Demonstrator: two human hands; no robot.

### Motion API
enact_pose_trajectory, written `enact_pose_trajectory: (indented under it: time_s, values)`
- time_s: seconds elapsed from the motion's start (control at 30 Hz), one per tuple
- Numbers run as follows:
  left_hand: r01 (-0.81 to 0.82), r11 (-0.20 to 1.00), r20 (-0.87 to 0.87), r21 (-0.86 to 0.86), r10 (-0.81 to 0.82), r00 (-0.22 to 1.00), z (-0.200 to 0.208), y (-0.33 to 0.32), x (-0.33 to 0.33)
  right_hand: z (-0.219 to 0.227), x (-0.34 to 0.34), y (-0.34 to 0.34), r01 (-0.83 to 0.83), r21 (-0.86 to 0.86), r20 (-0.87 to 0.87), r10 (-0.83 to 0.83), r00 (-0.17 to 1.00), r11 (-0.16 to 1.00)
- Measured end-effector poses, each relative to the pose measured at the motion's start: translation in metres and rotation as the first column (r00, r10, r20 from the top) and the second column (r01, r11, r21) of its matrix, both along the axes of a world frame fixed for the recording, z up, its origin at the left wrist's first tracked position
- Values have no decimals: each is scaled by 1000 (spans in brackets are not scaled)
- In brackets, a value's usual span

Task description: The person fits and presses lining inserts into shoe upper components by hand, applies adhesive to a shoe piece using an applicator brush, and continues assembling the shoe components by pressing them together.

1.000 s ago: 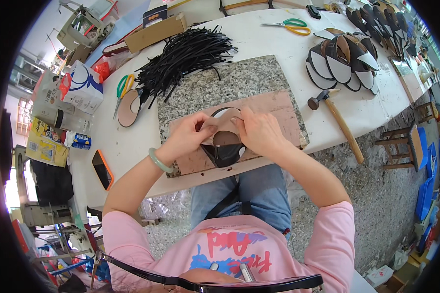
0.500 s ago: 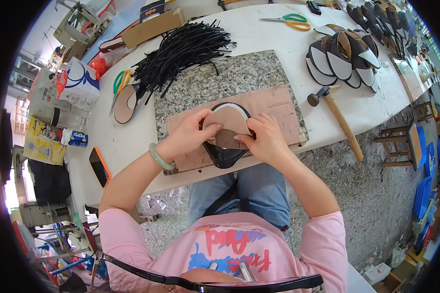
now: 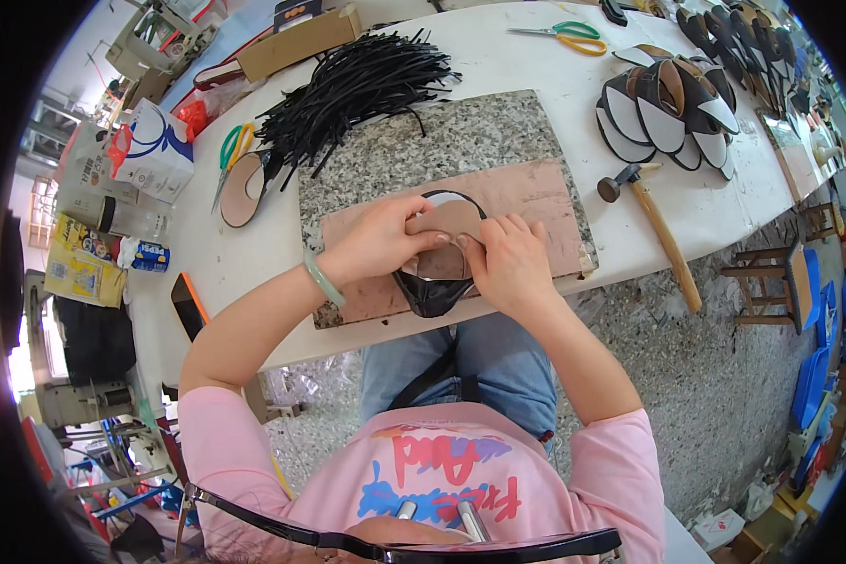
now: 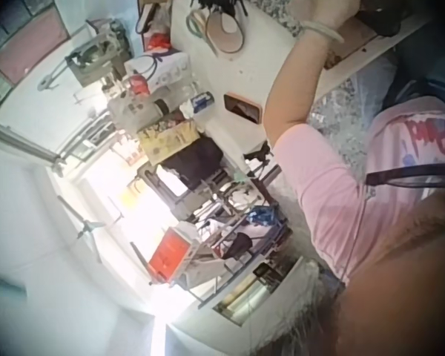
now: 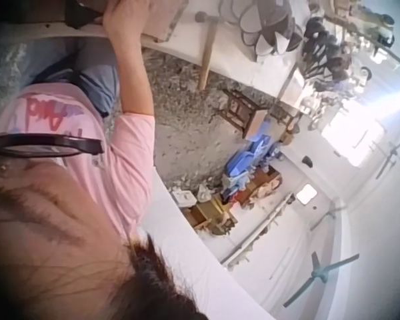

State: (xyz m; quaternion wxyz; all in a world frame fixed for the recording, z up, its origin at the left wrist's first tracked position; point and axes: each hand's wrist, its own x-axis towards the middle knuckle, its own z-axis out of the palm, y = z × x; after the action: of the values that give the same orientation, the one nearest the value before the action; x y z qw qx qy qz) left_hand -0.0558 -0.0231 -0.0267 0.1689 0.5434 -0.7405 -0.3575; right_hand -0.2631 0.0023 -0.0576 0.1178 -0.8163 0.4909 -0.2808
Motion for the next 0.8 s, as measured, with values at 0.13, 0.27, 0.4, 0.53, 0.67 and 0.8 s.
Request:
enact_pose_trajectory:
  time_s: [0.13, 0.27, 0.4, 0.53, 0.67, 0.8]
  values:
    - [-10, 997, 8, 74, 9, 1000, 0, -3, -2, 3, 2, 0, 21, 14, -46, -21, 999, 1000]
    - [-31, 999, 116, 27, 28, 993, 5, -3, -5, -1, 3, 1, 35, -7, -37, -35, 999, 999]
    - [-7, 999, 124, 39, 2, 992, 6, -3, -4, -5, 2, 3, 40, -78, -21, -41, 999, 996]
    - [57, 998, 24, 1, -57, 998, 3, 3, 0, -7, 1, 4, 40, -99, -40, -44, 998, 994]
    - [66, 998, 135, 10, -67, 989, 8, 6, -5, -7, 0, 6, 56, -107, -62, -63, 996, 993]
    - [29, 1000, 123, -1, -29, 992, 5, 6, -5, -6, 1, 4, 75, -52, 1, -75, 997, 996]
